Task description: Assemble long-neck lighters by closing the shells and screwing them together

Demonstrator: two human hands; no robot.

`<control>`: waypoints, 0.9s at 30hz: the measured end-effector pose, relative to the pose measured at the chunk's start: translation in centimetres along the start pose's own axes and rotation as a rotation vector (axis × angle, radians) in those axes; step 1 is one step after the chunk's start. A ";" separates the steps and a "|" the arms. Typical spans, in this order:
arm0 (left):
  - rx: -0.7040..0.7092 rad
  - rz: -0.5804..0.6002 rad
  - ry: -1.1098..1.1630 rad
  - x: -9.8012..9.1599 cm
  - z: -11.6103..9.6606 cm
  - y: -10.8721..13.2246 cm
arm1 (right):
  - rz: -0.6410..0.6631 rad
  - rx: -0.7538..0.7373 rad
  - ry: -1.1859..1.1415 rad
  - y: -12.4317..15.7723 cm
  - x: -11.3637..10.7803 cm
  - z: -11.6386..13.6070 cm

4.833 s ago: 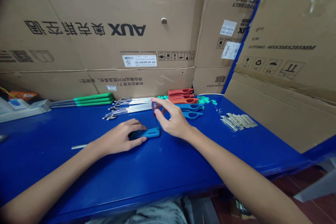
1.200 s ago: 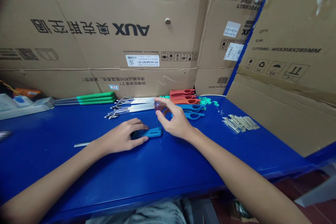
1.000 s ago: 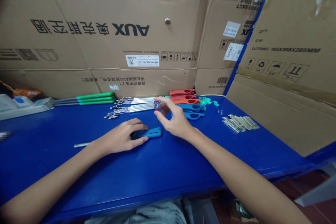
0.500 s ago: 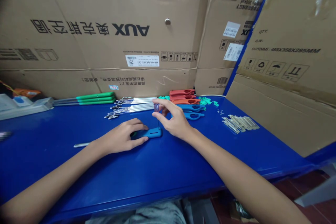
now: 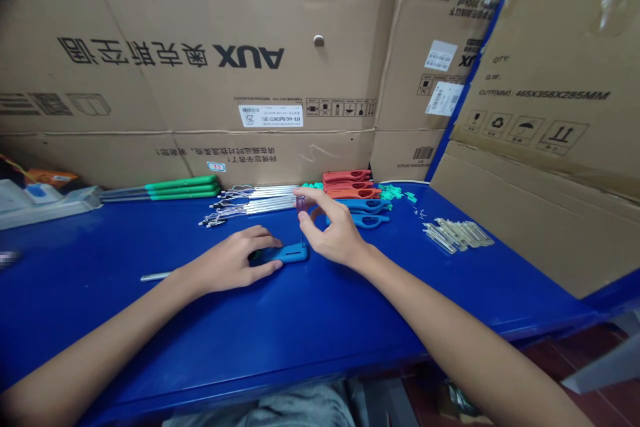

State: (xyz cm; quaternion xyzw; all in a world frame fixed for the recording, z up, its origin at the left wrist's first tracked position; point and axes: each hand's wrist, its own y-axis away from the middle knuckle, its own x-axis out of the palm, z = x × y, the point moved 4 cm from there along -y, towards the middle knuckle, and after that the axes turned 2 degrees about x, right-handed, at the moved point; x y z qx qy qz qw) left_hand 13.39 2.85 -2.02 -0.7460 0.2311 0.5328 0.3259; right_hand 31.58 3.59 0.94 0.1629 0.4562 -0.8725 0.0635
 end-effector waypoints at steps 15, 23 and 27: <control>-0.005 0.001 -0.008 -0.2 -0.2 0.0 | -0.036 -0.045 0.050 -0.1 -0.2 -0.1; -0.007 0.018 -0.013 -0.2 -0.2 0.0 | -0.053 -0.027 0.066 -0.1 -0.3 -0.7; -0.007 0.024 -0.014 -0.1 -0.2 0.0 | -0.047 -0.027 0.067 -0.1 -0.3 -0.6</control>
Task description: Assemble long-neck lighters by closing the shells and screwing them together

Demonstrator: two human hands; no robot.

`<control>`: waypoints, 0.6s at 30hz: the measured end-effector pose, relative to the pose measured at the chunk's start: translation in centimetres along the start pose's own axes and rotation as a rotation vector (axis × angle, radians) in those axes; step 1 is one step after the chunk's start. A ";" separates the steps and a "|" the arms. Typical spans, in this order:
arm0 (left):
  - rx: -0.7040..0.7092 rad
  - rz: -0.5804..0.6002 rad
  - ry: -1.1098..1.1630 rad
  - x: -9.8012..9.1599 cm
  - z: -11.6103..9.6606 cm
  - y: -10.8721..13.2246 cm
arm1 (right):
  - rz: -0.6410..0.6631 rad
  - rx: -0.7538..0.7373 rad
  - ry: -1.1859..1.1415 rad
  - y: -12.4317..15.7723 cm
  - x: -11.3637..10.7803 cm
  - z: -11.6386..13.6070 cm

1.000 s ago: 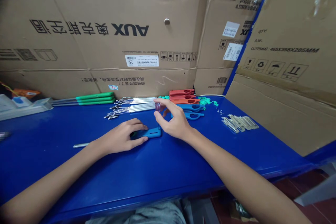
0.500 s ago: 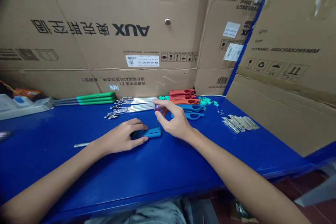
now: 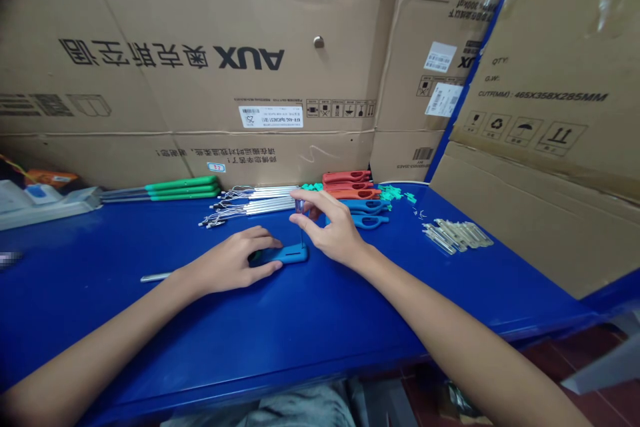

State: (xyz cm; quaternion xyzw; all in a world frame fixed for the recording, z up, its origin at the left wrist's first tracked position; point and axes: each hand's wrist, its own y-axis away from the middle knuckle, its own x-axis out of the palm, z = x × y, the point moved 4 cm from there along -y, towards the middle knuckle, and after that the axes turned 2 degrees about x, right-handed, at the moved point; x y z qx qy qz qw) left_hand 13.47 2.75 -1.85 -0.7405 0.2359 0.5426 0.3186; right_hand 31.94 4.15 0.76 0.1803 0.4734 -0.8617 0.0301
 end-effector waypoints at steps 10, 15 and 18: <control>0.000 -0.010 0.003 0.0 0.0 0.0 | 0.050 0.028 -0.025 -0.2 0.1 0.5; 0.004 -0.011 0.005 0.0 0.0 0.0 | 0.088 0.030 -0.034 -0.1 0.2 0.6; 0.004 -0.010 0.002 0.1 0.0 0.0 | 0.074 0.029 -0.046 -0.1 0.2 0.4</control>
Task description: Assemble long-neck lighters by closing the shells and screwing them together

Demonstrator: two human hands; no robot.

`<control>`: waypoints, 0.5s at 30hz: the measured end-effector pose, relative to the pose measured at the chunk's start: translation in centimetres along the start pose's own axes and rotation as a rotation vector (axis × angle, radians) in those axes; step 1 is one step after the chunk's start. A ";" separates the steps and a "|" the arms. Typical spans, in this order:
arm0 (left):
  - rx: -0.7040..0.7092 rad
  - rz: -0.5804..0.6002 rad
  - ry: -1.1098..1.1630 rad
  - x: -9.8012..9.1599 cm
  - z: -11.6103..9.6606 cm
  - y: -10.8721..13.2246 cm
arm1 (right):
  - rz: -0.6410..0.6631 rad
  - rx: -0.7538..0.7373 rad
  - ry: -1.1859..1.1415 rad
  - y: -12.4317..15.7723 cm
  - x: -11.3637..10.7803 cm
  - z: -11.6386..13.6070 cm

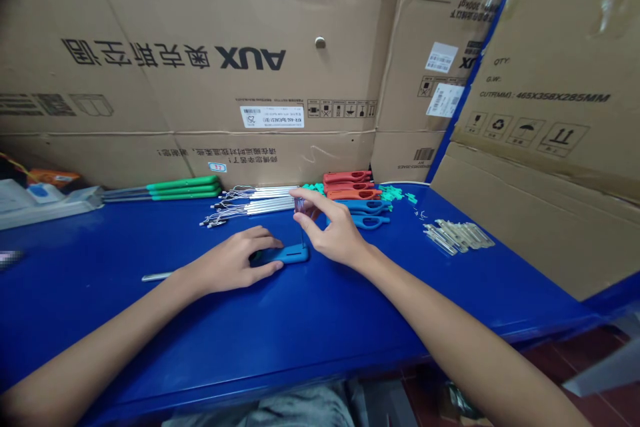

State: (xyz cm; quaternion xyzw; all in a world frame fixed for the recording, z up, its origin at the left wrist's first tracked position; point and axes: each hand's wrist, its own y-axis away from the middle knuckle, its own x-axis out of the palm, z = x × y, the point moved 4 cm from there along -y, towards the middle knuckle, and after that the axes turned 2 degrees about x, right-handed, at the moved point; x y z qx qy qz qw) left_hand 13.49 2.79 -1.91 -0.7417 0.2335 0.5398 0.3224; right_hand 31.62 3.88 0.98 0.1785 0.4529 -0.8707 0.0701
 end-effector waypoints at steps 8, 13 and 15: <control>0.003 -0.006 -0.009 0.0 0.0 0.0 | -0.072 0.014 0.024 0.0 -0.1 -0.8; 0.004 -0.002 -0.011 0.0 0.0 0.1 | -0.129 0.005 0.084 0.1 -0.2 -0.3; 0.002 -0.002 -0.012 0.0 0.0 0.1 | -0.127 0.005 0.090 0.1 -0.1 -0.2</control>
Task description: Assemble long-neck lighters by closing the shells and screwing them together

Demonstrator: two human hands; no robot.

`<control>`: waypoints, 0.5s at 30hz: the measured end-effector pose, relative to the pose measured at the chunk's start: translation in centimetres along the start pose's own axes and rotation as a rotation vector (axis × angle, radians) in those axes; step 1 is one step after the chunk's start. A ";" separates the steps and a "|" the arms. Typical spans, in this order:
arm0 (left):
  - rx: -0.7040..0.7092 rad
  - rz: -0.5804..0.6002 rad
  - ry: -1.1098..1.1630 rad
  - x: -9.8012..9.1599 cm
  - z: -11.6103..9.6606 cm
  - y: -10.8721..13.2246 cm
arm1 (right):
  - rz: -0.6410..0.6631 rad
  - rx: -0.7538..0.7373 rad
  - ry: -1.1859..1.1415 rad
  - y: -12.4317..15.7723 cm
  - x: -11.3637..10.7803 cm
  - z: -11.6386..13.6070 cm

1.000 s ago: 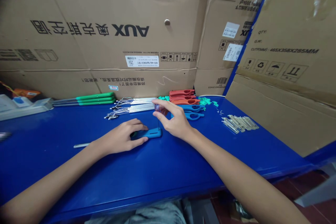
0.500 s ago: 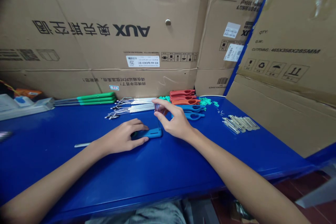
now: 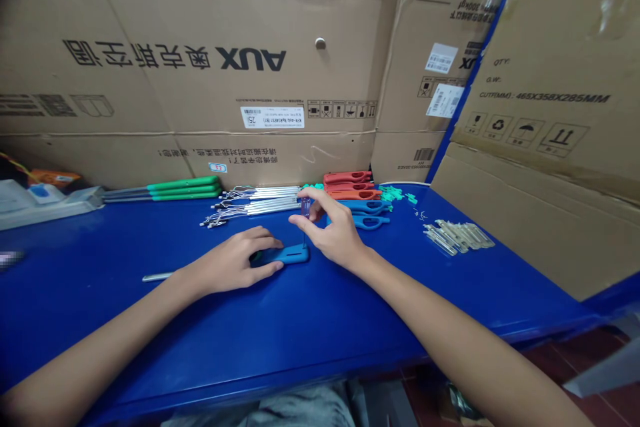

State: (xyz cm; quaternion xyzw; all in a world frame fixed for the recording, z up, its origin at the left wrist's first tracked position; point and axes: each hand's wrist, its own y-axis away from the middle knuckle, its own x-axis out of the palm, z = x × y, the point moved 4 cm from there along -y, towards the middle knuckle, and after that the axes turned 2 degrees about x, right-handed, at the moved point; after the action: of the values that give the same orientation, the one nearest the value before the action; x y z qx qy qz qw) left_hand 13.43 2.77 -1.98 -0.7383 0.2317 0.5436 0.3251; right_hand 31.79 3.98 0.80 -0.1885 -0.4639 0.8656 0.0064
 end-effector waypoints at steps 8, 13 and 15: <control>-0.005 0.000 -0.003 -0.1 -0.2 -0.1 | 0.113 0.020 -0.049 0.2 0.5 0.3; -0.006 0.004 -0.005 -0.1 -0.2 0.0 | 0.093 0.030 -0.060 0.2 0.4 0.1; -0.005 0.005 -0.003 -0.1 -0.1 0.0 | 0.083 0.037 -0.058 0.1 0.4 -0.1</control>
State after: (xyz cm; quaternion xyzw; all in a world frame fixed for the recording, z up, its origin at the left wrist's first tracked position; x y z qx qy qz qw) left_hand 13.51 2.71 -1.89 -0.7377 0.2316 0.5463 0.3221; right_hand 31.46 4.03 0.56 -0.1822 -0.4396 0.8786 -0.0397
